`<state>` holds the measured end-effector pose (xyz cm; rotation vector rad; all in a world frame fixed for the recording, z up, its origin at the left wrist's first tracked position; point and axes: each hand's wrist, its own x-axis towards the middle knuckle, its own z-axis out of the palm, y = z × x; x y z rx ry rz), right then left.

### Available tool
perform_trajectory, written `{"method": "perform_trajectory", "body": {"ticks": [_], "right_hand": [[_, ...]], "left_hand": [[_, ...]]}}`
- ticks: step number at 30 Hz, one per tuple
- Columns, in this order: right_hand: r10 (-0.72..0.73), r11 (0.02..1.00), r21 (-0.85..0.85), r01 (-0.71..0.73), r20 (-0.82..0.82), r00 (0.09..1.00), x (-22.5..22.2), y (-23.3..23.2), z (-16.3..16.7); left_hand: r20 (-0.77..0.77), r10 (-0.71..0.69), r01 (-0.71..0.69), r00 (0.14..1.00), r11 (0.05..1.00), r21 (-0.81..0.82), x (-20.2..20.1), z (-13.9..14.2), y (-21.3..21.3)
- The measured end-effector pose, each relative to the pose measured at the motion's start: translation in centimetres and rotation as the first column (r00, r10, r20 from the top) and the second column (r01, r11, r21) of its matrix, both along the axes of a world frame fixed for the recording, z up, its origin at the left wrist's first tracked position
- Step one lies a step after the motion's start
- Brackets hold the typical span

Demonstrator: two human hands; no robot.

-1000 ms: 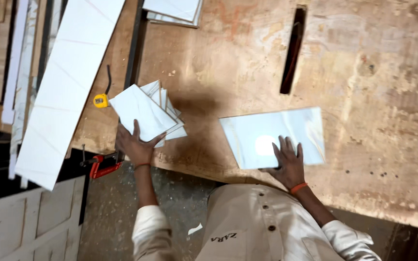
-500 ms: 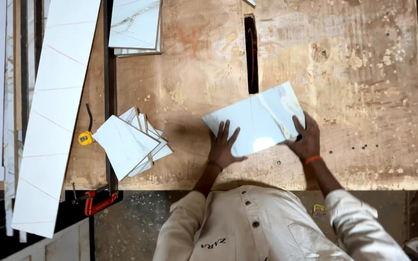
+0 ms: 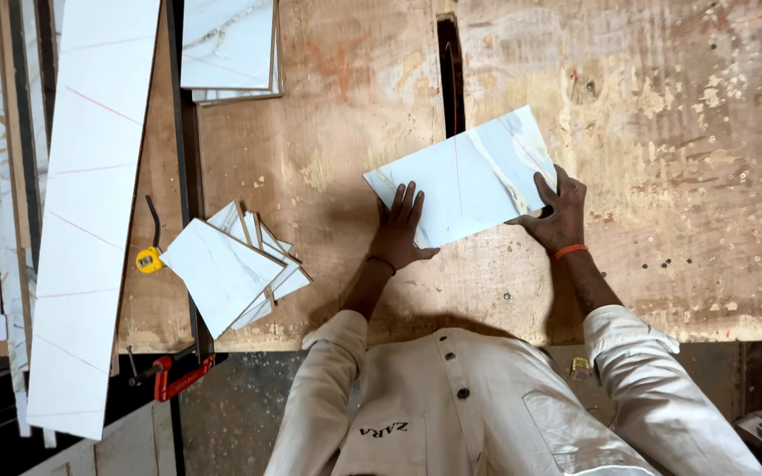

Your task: The person cuts marble-patterned tile pieces on a table saw. They pick up a tile, align it against the red guide lines on the saw table, push it through the spinning blade to cut it, then move the cut pieces aside and stack the finished pieces on the table.

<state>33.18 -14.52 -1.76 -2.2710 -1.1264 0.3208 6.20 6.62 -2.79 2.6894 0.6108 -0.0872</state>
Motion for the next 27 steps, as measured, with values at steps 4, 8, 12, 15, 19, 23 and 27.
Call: {"method": "perform_trajectory", "body": {"ticks": [4, 8, 12, 15, 19, 23, 27], "right_hand": [[-0.001, 0.999, 0.052, 0.002, -0.005, 1.0, 0.1, 0.1, 0.3], [0.002, 0.999, 0.039, -0.001, -0.032, 0.999, 0.2, 0.1, 0.5], [0.005, 0.999, 0.053, -0.006, 0.033, 0.999, 0.1, 0.2, 0.6], [-0.022, 0.983, 0.173, 0.062, -0.224, 0.974, 0.0, 0.5, 0.8], [0.02, 0.994, 0.107, -0.022, 0.023, 1.0, 0.2, 1.0, 1.1], [0.048, 0.994, 0.094, -0.063, 0.16, 0.986, 0.9, 1.5, 1.3], [0.045, 0.993, 0.104, -0.058, 0.127, 0.991, 1.4, 2.2, 1.6]], "left_hand": [[-0.032, 0.003, -0.003, 0.999, 1.0, -0.002, 0.2, -0.1, -0.1], [-0.005, 0.011, -0.011, 1.0, 1.0, 0.026, 0.2, -0.1, -0.4], [-0.007, 0.019, -0.019, 1.0, 1.0, 0.016, 0.4, -0.1, 0.0], [0.001, 0.018, -0.018, 1.0, 0.999, 0.029, 0.6, 0.0, 0.4], [0.007, 0.021, -0.021, 1.0, 0.999, 0.05, 1.0, 0.2, 0.8], [0.015, 0.022, -0.023, 1.0, 0.999, 0.034, 1.5, 0.4, 1.4], [0.03, 0.028, -0.029, 0.999, 0.999, 0.041, 2.0, 0.5, 2.0]]}}
